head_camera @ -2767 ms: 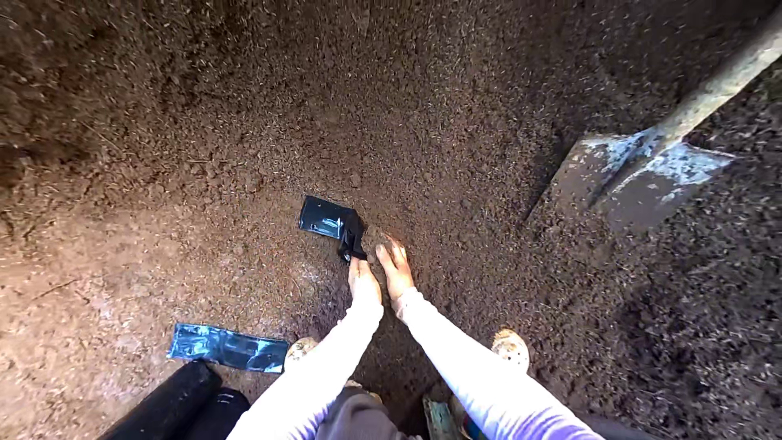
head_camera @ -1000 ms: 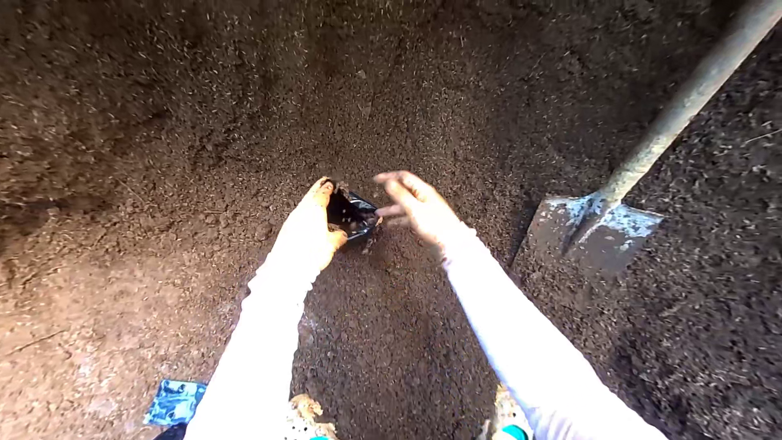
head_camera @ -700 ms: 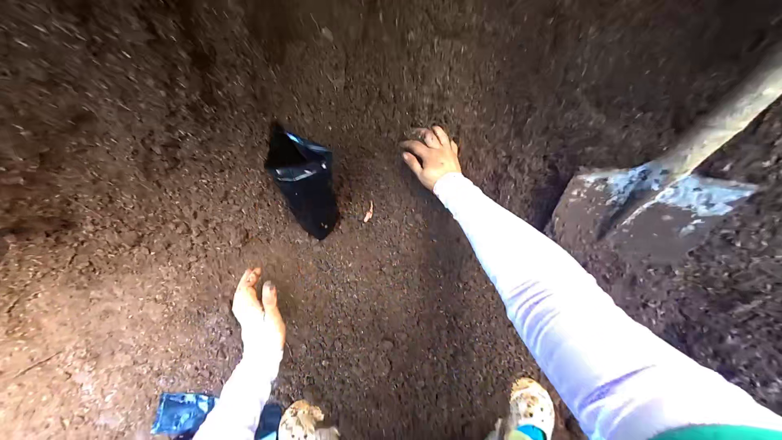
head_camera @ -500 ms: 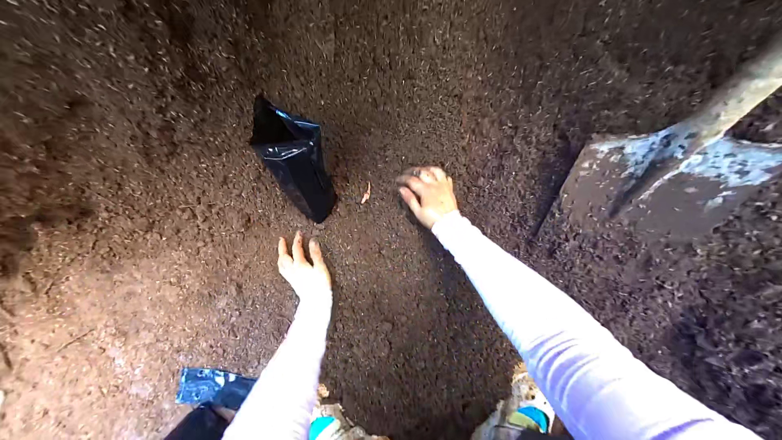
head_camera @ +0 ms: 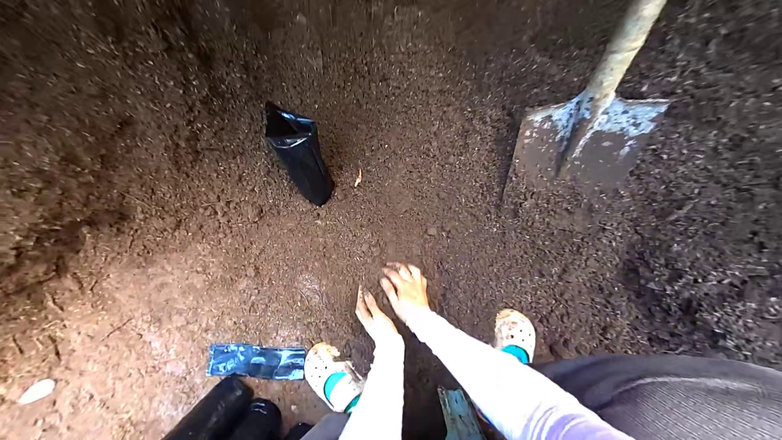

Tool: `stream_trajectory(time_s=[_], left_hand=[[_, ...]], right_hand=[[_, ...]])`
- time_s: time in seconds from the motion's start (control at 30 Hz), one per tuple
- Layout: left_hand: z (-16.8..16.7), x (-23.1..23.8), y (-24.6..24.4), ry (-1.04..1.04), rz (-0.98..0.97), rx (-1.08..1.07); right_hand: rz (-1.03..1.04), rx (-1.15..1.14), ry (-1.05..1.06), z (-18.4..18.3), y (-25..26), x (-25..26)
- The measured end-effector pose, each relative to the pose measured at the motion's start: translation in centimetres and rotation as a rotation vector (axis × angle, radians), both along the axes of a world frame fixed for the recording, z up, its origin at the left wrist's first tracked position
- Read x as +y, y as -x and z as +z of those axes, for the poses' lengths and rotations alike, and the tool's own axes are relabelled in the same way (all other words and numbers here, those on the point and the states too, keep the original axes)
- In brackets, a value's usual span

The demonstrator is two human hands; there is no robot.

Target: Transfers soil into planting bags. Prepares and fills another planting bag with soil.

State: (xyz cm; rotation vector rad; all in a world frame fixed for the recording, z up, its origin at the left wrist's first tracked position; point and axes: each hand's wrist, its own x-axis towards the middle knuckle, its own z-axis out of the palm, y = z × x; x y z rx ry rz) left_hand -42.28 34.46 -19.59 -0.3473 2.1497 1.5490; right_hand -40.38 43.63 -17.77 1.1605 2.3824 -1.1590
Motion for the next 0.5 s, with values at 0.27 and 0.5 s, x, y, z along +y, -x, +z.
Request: stream_trajectory(time_s=[0.27,0.5], left_hand=[[6.5,6.0,1.2,-0.086,-0.007,-0.17],[16.6,12.9,13.7,0.36,-0.69,0.402]], right_hand=[[-0.619,0.299,0.695,2.9,-1.0,1.2],[-1.084,0.831,1.293,6.8,1.4,7.9]])
